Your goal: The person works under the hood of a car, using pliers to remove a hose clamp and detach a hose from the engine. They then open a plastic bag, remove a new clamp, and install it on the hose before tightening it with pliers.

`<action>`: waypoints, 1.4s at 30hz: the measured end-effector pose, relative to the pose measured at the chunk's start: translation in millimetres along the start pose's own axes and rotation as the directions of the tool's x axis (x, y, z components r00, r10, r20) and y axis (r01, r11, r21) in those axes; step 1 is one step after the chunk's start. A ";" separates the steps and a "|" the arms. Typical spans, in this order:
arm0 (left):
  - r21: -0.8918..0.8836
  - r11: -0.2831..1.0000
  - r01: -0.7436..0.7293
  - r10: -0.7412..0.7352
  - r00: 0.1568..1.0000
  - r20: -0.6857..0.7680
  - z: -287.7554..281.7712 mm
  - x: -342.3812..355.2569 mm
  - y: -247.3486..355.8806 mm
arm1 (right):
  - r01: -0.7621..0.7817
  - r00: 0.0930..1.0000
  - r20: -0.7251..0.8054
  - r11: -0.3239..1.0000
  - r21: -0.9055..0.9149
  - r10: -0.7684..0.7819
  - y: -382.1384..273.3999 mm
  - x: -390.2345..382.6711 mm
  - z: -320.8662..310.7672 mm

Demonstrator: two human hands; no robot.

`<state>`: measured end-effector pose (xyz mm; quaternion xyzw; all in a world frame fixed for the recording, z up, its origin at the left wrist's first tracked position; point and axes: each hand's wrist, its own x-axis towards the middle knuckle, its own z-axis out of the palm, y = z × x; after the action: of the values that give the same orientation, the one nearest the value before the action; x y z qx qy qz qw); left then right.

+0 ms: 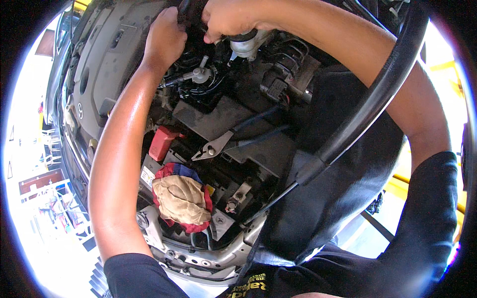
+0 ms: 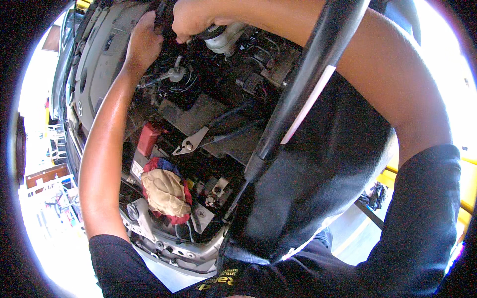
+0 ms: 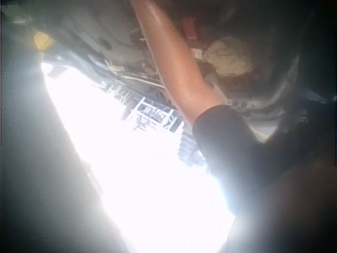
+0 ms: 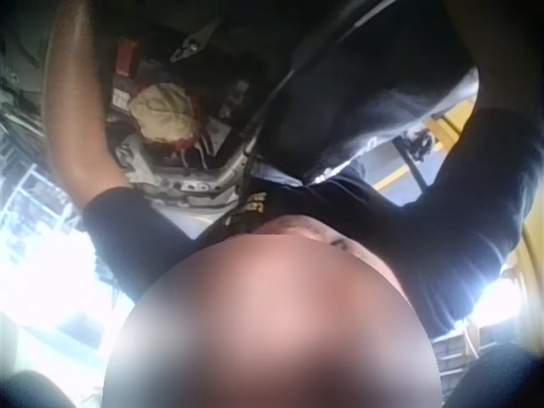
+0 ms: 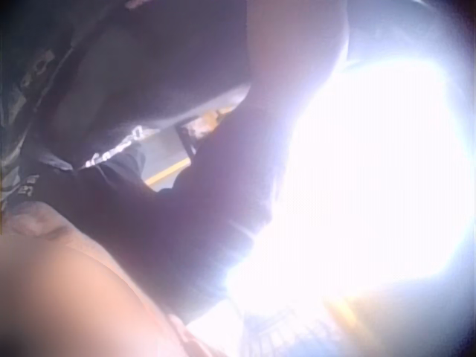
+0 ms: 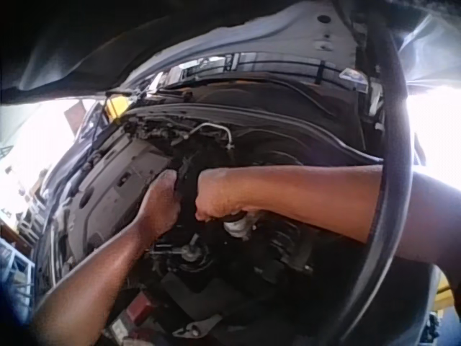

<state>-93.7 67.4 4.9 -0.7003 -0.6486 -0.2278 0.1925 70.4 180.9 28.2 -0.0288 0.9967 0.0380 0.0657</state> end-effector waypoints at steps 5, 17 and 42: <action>-0.062 0.998 0.011 -0.002 0.991 0.131 -8.7 7.1 -1.5 | -0.418 0.895 0.142 0.687 0.594 0.423 -13.2 -24.0 -9.1; 0.211 0.956 0.202 -0.282 0.826 0.488 -53.9 61.4 30.2 | 0.232 0.969 0.188 0.850 -0.472 -0.161 -7.5 -3.3 7.0; 0.036 0.920 0.389 -0.382 0.877 0.290 -21.2 31.1 9.0 | 0.097 0.968 0.248 0.851 -0.516 0.039 -17.1 0.2 -7.7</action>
<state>-84.5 80.2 40.2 -0.5851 -0.7934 -0.1634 0.0374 70.3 163.3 34.6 -0.0558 0.9317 0.3104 0.1805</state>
